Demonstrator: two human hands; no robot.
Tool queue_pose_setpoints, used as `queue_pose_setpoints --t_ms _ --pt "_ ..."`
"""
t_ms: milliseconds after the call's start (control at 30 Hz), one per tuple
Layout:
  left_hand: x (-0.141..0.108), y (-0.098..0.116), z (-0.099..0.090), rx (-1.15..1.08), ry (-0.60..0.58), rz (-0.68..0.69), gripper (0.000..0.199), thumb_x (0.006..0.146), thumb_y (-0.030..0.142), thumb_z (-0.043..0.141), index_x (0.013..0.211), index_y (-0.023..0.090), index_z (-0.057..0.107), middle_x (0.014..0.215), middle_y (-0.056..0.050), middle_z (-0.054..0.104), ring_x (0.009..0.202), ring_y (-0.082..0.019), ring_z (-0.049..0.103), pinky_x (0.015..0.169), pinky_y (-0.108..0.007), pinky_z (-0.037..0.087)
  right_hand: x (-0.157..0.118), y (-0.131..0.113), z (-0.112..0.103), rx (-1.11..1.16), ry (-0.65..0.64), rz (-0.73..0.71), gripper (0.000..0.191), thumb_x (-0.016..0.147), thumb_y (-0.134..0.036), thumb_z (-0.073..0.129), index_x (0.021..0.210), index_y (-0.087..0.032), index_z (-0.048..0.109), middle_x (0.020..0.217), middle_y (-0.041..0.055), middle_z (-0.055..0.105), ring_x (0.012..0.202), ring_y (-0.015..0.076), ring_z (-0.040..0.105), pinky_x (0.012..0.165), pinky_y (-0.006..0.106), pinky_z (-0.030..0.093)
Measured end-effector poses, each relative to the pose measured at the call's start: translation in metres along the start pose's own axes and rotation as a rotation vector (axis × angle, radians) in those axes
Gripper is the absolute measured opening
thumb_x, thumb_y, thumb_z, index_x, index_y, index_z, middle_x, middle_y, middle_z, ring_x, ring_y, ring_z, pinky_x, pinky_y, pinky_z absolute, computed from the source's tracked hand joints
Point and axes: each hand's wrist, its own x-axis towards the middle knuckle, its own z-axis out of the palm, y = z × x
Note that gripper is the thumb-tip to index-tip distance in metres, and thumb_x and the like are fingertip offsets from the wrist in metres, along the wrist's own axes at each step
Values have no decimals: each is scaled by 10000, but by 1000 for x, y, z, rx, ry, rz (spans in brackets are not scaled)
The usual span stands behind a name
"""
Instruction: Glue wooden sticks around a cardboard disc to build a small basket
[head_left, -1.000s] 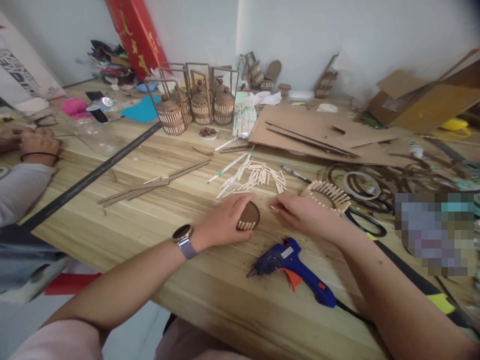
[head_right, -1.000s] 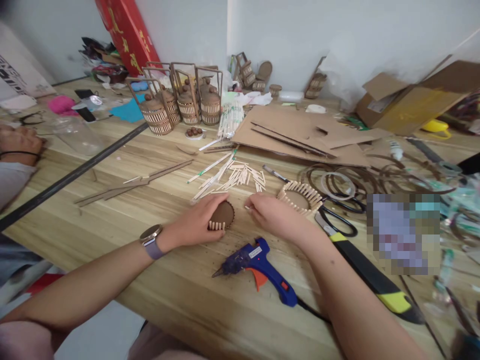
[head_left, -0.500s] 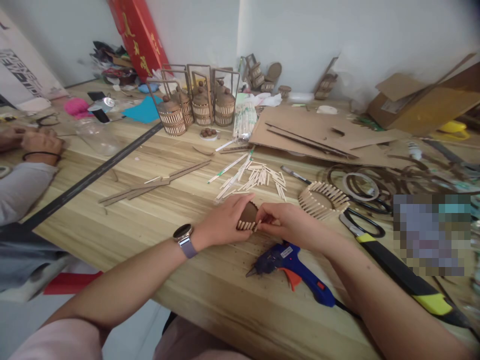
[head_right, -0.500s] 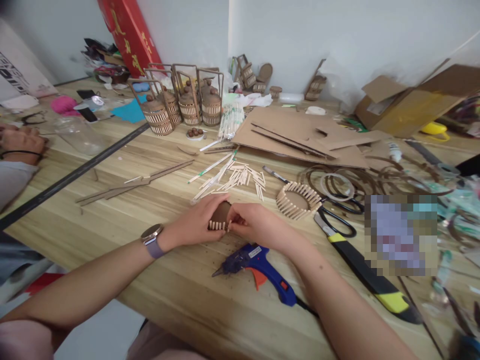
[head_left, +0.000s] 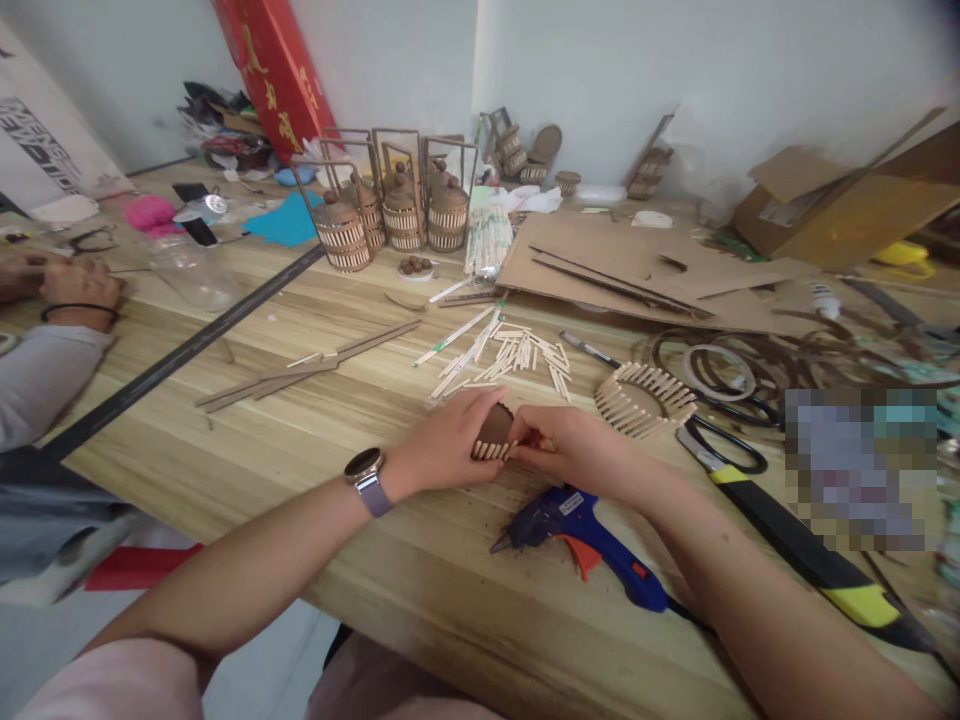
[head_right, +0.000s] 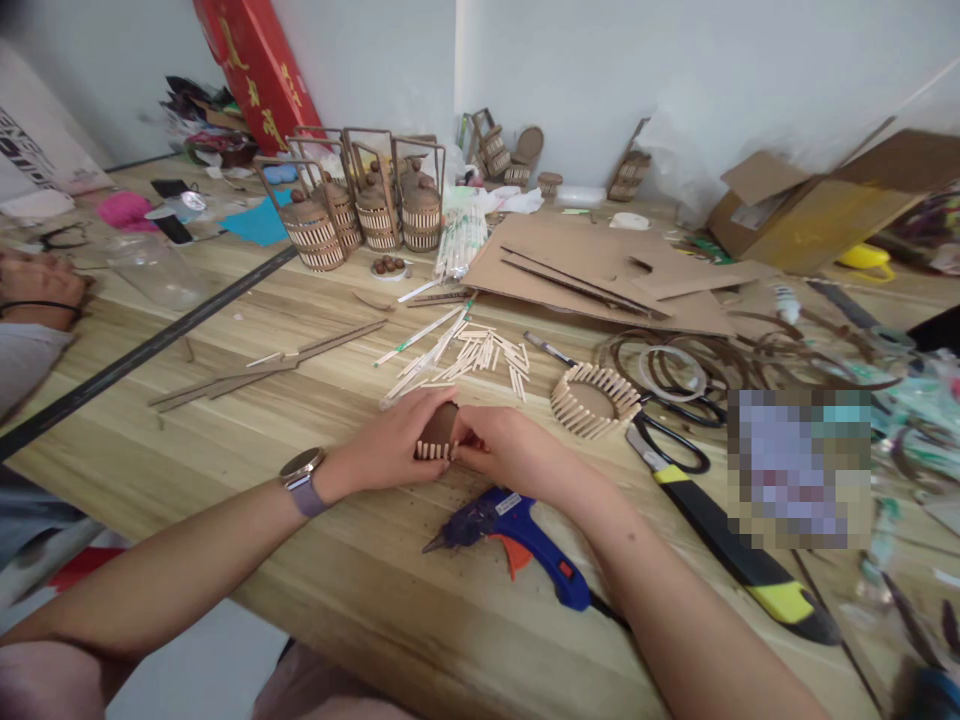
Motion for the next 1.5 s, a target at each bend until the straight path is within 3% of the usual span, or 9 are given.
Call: queue_pose_setpoints --t_ms 300,467,733,967,1167,1300,1433,1500 --pt "1 -1 2 27 4 5 789 726 230 678 1417 132 310 1407 -209 457 1332 -332 425 1120 -524 361 1 0 3 -88 14 -36 69 869 -163 576 832 -207 614 799 3 690 698 144 611 629 235 429" --pt "0 -2 3 20 3 9 808 711 223 681 1421 198 296 1411 -173 461 1338 -332 423 1115 -545 359 1 3 6 -88 24 -78 80 881 -164 553 861 -213 612 846 20 701 742 162 630 669 251 451" --pt "1 -4 4 31 10 28 788 724 239 683 1413 136 315 1404 -202 466 1328 -332 432 1115 -523 366 0 5 8 -87 26 -138 96 884 -143 536 850 -204 600 836 31 697 740 166 629 673 252 454" --pt "0 -4 3 24 7 38 789 728 223 676 1421 197 299 1410 -168 463 1334 -323 429 1111 -526 366 1 11 10 -81 36 -151 82 880 -138 555 854 -205 594 839 23 693 740 158 623 671 247 456" --pt "0 -4 2 19 -9 30 798 732 246 690 1428 192 303 1427 -169 451 1348 -328 410 1124 -534 347 2 8 9 -97 35 -122 72 889 -156 562 845 -208 585 825 17 689 723 154 623 652 247 447" --pt "0 -3 1 16 -8 20 762 742 235 668 1417 152 324 1427 -183 451 1352 -320 405 1137 -520 339 -1 3 2 -181 8 -27 30 876 -204 593 904 -209 601 847 25 694 745 176 635 657 271 452" --pt "1 -2 -2 -2 -8 14 771 732 205 670 1422 189 325 1432 -150 448 1370 -318 378 1158 -525 307 -14 6 -11 -220 126 -83 196 873 -209 539 1062 -196 587 994 70 692 863 209 646 739 316 477" --pt "1 -2 -4 -24 -9 -2 813 721 216 706 1433 204 312 1452 -143 426 1378 -323 367 1161 -528 301 -24 11 -16 -226 244 -131 208 859 -143 448 998 -192 593 957 73 689 858 203 642 752 318 479"
